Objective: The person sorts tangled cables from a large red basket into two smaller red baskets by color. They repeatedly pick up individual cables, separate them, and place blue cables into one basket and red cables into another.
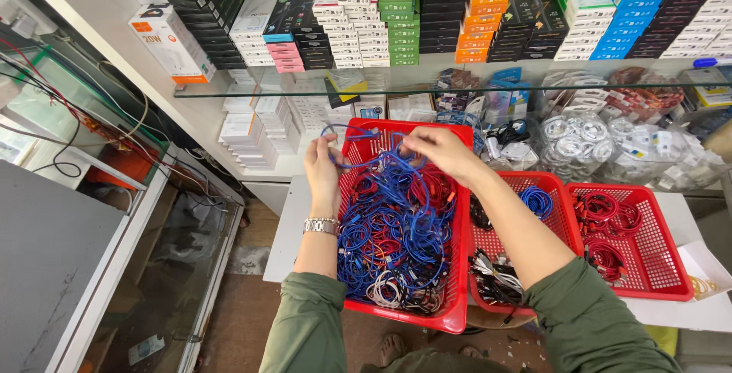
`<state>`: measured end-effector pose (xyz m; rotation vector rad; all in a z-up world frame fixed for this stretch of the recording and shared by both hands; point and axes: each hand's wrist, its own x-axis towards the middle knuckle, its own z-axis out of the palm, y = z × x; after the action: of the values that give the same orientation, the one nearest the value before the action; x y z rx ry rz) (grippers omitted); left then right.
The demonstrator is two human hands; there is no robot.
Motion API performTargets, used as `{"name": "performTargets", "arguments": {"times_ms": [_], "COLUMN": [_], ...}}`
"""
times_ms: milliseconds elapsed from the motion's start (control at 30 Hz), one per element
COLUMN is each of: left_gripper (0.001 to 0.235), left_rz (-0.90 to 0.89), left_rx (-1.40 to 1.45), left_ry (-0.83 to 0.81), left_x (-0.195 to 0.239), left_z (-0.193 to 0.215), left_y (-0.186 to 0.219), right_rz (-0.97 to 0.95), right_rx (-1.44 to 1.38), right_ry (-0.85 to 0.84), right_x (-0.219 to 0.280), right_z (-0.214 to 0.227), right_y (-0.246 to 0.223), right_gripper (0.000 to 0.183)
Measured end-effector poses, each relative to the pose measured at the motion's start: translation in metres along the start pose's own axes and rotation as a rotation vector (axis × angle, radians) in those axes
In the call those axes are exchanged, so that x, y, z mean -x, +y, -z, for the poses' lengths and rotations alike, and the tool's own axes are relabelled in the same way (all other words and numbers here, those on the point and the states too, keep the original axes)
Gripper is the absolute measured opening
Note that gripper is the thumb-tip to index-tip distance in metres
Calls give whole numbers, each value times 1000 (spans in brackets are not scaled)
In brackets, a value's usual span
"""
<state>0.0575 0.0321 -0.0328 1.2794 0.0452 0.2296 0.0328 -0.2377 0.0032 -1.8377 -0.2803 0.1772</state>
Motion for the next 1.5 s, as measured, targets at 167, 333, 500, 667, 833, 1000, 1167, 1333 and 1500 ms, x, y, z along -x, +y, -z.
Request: {"name": "performTargets", "arguments": {"times_ms": [167, 333, 500, 667, 833, 1000, 1167, 1333, 1500], "left_gripper": [34, 78, 43, 30, 40, 21, 7, 10, 32], "left_rz": [597, -562, -19, -115, -277, 120, 466, 502, 454], "left_rx": [-460, -1091, -750, -784, -629, -149, 392, 613, -1], "left_ry": [-24, -270, -508, -365, -387, -414, -481, -490, -265], "left_x": [14, 48, 61, 72, 81, 68, 63, 75, 82], "left_z": [22, -4, -53, -63, -76, -77, -51, -31, -26], "left_y": [-59, -75, -56, -32, -20, -17, -14, -28, -29], "right_rz": [-5, -58, -45, 35, -155, -121, -136, -438, -369], "right_rx": [246, 294, -72, -231, -532, -236, -290, -233, -159], "right_ry": [10, -25, 96, 106, -72, 10, 272, 20, -192], "right_x": [9, 15, 8, 7, 12, 2, -17, -2, 5], "right_z": [22, 19, 23, 30, 7, 7, 7, -41, -75], "right_y": [-30, -50, -56, -52, -50, -33, 33, 113, 108], "right_gripper": [36, 32, 31, 32, 36, 36, 33, 54, 38]}}
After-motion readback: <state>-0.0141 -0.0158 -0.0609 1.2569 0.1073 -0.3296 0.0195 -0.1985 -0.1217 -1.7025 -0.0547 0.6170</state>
